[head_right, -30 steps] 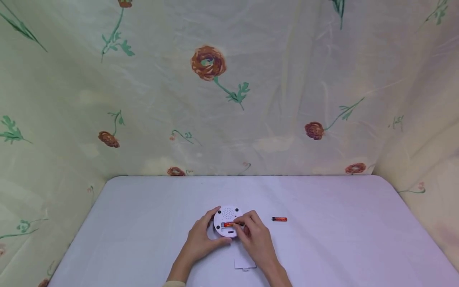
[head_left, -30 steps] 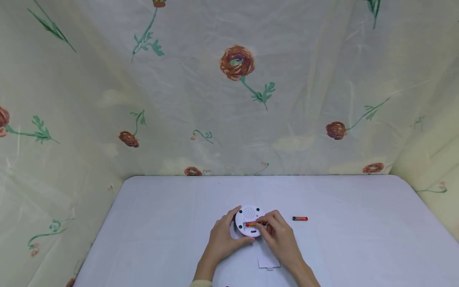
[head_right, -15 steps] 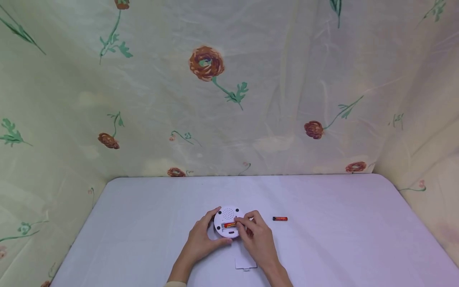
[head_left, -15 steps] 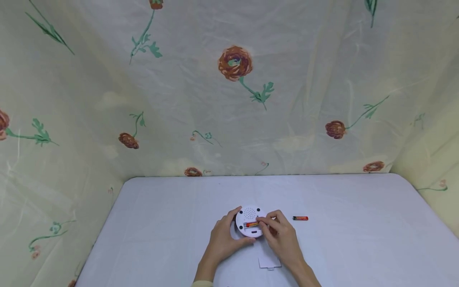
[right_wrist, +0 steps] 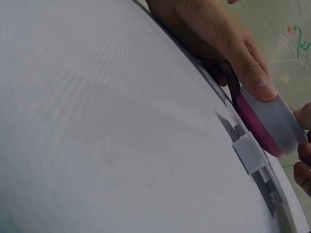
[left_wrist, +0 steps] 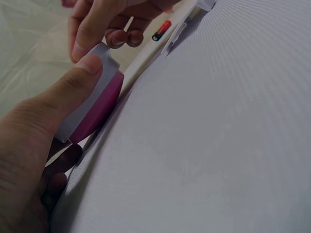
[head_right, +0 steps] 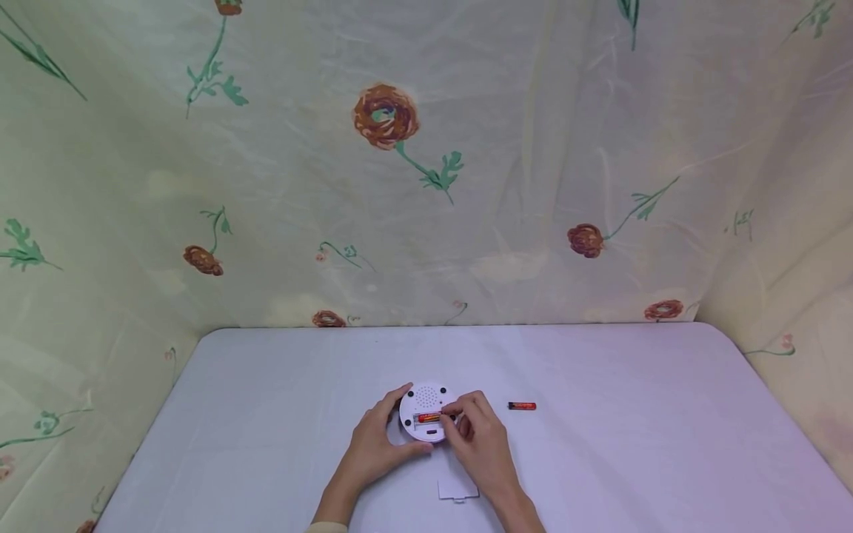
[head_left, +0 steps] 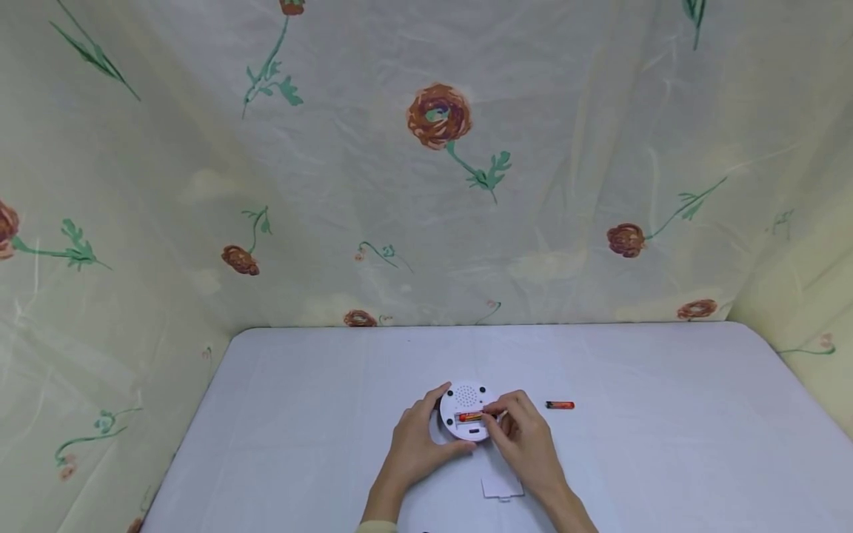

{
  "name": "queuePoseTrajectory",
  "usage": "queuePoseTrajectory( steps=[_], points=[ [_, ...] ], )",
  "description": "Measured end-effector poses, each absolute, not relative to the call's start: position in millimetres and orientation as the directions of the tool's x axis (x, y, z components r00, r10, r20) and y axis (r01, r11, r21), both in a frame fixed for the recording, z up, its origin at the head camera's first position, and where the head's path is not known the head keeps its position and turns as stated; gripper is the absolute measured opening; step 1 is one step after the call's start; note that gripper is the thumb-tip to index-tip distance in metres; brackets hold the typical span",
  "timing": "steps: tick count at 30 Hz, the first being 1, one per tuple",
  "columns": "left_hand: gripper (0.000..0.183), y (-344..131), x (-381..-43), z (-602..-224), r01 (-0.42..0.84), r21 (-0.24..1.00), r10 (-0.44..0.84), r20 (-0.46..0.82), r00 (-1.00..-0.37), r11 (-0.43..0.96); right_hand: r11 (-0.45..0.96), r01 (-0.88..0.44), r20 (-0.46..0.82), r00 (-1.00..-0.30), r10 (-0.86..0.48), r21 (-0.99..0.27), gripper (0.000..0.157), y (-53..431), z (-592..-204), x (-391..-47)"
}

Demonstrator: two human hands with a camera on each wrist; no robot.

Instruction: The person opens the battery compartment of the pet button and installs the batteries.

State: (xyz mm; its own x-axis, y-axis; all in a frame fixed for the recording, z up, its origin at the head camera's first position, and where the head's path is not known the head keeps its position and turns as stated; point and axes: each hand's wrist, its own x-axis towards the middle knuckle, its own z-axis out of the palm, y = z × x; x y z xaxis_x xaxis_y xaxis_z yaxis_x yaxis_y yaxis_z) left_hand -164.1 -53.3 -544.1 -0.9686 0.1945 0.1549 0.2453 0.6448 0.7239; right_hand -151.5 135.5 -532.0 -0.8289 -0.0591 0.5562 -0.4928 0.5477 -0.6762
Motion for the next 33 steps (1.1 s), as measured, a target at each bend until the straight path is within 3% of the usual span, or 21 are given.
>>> queuePoseTrajectory(
  steps=[16, 28, 33],
  points=[
    [0.096, -53.0, -162.3, -542.1, 0.235, 0.723, 0.194, 0.141, -0.971, 0.649, 0.559, -0.452, 0.527, -0.849, -0.032, -0.695, 0.015, 135.5, -532.6, -149.8],
    [0.097, -53.2, -163.0, -543.0, 0.227, 0.742, 0.187, 0.139, -0.972, 0.631, 0.595, -0.483, 0.583, -0.812, -0.029, -0.643, 0.017, 132.1, -531.7, -150.4],
    [0.097, -52.6, -162.9, -542.4, 0.234, 0.739, 0.193, 0.143, -0.971, 0.632, 0.595, -0.437, 0.53, -0.848, -0.023, -0.674, 0.019, 132.5, -533.2, -150.2]
  ],
)
